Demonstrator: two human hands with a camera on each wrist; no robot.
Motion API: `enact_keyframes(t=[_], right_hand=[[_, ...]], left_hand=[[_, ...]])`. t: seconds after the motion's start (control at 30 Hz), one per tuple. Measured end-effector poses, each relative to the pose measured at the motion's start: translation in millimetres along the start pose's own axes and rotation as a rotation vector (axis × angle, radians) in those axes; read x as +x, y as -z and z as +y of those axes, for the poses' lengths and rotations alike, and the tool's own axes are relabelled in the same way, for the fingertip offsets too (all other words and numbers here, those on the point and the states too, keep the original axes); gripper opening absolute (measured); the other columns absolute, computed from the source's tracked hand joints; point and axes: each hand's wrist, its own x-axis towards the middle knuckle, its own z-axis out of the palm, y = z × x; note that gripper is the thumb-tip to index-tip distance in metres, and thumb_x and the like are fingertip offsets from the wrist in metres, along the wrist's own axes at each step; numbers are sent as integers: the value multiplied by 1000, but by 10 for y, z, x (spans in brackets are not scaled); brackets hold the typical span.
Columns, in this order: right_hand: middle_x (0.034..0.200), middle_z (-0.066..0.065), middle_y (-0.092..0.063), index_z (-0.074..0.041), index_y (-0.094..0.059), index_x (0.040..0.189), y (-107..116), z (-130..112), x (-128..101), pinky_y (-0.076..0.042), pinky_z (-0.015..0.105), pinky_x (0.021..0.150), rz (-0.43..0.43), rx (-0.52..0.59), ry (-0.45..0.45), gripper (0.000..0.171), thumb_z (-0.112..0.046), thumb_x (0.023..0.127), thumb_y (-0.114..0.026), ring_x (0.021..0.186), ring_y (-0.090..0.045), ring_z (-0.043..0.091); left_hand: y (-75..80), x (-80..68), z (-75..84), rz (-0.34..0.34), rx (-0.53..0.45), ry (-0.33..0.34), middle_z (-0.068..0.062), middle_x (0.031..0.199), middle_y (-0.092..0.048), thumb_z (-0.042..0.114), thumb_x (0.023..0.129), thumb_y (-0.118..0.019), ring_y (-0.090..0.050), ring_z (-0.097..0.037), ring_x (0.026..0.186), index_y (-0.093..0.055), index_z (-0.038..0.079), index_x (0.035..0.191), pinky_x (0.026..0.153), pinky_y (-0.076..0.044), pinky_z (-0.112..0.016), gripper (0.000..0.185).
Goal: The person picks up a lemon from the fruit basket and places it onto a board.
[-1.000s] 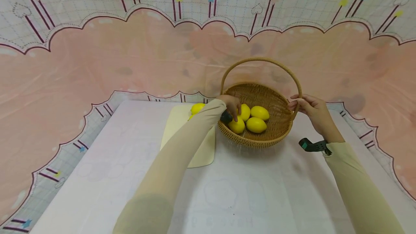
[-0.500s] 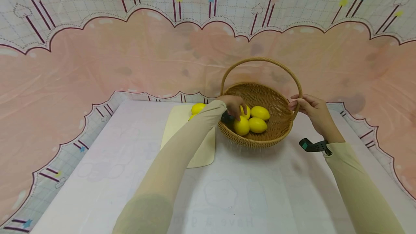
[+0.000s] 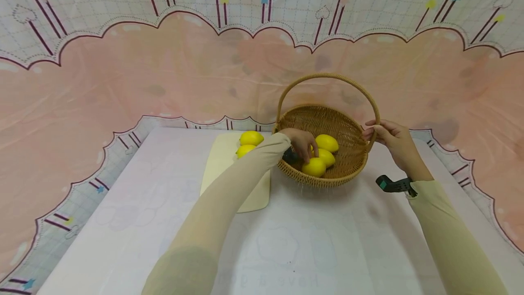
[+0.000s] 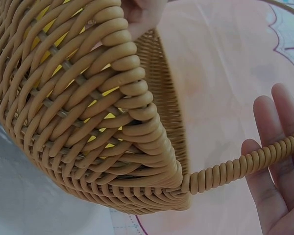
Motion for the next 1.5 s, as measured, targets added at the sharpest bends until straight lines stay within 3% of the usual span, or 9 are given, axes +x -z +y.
enact_keyframes(t=[0.13, 0.37, 0.63, 1.0, 1.3, 1.5], right_hand=[[85, -8, -70, -10, -64, 109, -4, -1, 0, -54, 13, 78, 0, -1, 0, 23, -23, 96, -51, 82, -67, 4], [85, -8, -70, -8, -64, 109, -5, -2, 4, -54, 13, 78, 0, 1, 4, 24, -23, 95, -51, 82, -67, 5], [85, -8, -70, -10, -64, 109, -11, -2, 5, -54, 13, 78, 3, -10, 7, 23, -23, 96, -51, 82, -67, 4], [85, -7, -70, -8, -64, 109, -5, 6, 6, -54, 13, 78, 2, -1, 6, 24, -23, 95, -52, 81, -67, 5], [85, -9, -70, -8, -63, 111, 1, 7, 16, -53, 13, 78, 11, -52, -2, 25, -24, 96, -51, 82, -67, 4], [85, -9, -70, -8, -63, 111, 4, 7, 23, -53, 12, 78, 12, -65, -8, 26, -25, 96, -50, 82, -67, 4]], left_hand=[[-10, 32, 2, -11, 23, -3, -13, 131, -56, 8, 88, -63, -55, -21, 119, -55, 13, 131, 93, -51, -27, 44], [-24, 86, -25, -29, 78, -70, -13, 130, -58, 9, 88, -64, -56, -19, 117, -55, 14, 132, 88, -51, -24, 46], [-46, 128, -46, -77, 85, -39, -14, 135, -54, 7, 89, -62, -53, -20, 123, -48, 11, 138, 94, -50, -23, 52], [-53, 159, -43, -134, 155, -63, -12, 139, -50, 19, 92, -60, -49, -20, 127, -46, 13, 139, 98, -47, -26, 49], [-64, 210, -30, -157, 295, -89, -9, 144, -45, 27, 91, -62, -44, -21, 132, -40, 15, 143, 108, -40, -29, 58], [-75, 207, -28, -166, 318, -99, -10, 136, -53, 29, 90, -63, -52, -21, 122, -50, 11, 135, 99, -45, -28, 50]])
